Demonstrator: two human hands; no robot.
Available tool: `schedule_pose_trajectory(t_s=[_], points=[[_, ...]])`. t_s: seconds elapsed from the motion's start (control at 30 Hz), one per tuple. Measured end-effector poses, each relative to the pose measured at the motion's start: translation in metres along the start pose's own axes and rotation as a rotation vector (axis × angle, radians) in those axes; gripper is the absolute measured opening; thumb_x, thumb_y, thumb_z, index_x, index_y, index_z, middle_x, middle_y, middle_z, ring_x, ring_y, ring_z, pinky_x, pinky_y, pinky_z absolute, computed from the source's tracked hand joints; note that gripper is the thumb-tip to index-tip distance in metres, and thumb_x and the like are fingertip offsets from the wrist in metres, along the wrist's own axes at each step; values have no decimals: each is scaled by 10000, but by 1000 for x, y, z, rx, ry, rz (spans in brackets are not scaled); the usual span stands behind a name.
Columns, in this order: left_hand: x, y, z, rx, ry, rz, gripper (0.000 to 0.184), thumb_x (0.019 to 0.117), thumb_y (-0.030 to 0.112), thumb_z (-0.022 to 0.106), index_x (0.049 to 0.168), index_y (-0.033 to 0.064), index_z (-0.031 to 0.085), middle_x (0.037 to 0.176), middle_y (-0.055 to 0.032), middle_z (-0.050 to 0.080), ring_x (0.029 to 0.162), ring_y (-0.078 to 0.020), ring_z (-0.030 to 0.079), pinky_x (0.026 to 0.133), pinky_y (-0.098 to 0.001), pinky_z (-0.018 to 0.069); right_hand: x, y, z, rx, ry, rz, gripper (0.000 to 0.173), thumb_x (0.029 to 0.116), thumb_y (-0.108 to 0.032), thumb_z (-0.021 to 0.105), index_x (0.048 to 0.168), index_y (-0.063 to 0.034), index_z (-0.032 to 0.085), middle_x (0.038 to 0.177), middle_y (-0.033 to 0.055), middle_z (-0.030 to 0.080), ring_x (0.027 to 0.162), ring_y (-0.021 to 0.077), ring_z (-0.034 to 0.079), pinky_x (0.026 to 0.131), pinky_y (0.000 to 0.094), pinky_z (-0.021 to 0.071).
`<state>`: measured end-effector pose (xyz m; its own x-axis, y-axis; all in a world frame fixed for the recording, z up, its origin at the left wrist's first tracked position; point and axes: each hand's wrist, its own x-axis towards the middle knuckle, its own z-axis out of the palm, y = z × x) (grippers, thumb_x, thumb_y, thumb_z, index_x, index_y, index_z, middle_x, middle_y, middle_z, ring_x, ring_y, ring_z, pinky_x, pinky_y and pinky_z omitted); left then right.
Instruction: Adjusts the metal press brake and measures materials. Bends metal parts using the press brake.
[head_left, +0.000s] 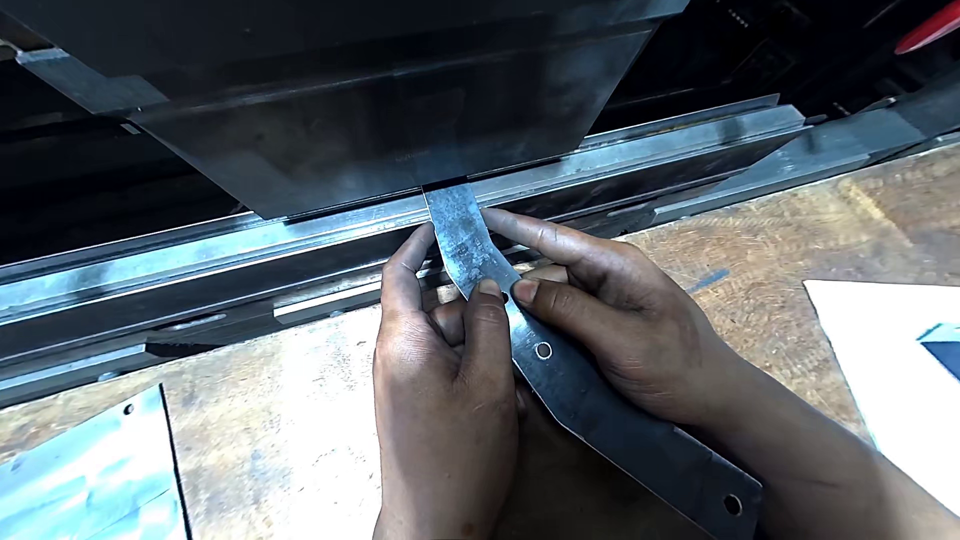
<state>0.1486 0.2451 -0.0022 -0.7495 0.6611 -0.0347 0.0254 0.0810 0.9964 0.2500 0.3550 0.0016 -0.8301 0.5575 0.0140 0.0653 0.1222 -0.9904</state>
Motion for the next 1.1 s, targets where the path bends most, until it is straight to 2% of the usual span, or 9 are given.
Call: schedule_pose_trajectory(t_s=[0.47,0.7,0.87,1.1], points=[[0,-1,0,-9,4,23,503,994,100,600,1475,176,472,585,-5,590,356,-99,516,304,-234,460,0,-2,0,29,-6,12,514,1048,-75,472,1556,-152,467,809,48,703,606,101,641,516,208,549],[0,0,1,-21,2,15,498,997,101,591,1476,170,470,573,4,581,349,-97,510,300,-234,458,0,-1,-1,39,-2,20,504,1052,-81,477,1551,-148,478,779,52,687,585,101,623,503,208,538],[0,-1,1,-19,-2,16,511,1000,97,590,1487,175,455,580,-1,597,351,-98,517,303,-238,465,-1,-1,0,10,18,46,501,1054,-107,490,1547,-196,493,789,43,688,593,103,616,508,209,528],[0,0,0,-16,-15,9,505,1006,106,599,1483,180,450,596,-8,620,365,-102,535,315,-234,469,0,-2,1,10,20,39,507,1049,-94,481,1550,-171,483,824,47,708,622,110,641,533,215,548]])
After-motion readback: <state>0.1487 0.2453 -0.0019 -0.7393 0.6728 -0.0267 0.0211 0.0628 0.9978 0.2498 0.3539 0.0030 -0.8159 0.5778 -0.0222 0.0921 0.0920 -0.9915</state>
